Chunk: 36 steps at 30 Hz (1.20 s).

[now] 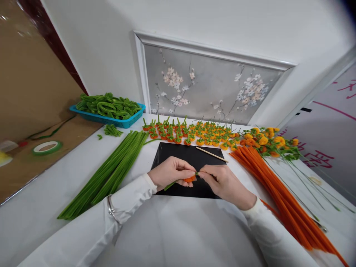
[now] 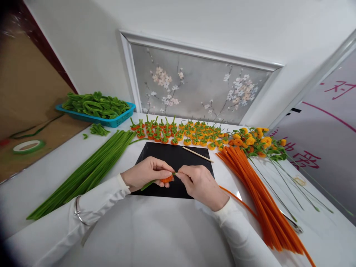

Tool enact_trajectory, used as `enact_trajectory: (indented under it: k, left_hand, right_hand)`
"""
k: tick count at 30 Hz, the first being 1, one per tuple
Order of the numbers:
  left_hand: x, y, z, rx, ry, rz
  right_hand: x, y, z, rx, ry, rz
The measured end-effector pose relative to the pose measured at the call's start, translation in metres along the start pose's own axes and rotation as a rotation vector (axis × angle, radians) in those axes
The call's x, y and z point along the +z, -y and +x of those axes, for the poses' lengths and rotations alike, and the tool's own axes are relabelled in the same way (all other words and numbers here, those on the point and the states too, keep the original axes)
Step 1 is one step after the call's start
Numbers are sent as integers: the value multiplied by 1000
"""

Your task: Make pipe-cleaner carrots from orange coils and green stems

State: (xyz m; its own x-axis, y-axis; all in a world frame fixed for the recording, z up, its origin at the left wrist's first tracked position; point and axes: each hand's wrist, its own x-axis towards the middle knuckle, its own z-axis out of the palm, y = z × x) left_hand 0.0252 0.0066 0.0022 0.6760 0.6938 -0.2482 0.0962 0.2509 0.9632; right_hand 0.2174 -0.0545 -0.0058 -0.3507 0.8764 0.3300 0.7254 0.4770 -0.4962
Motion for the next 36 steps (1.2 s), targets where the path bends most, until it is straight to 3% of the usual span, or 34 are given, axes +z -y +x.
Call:
enact_trajectory:
  k: [9, 17, 24, 28, 36]
  left_hand:
    - [-7, -5, -1, 104, -28, 16]
    - [-3, -2, 1, 103, -27, -30]
    - [-1, -6, -3, 94, 46, -33]
    - [-2, -7, -3, 101, 14, -6]
    - [7, -1, 0, 251, -79, 136]
  right_hand:
    - [-9, 0, 0, 55, -61, 95]
    - [7, 0, 3, 91, -39, 291]
    - [5, -2, 5, 48, -103, 246]
    - [1, -2, 5, 29, -127, 215]
    - [13, 3, 3, 212, -130, 387]
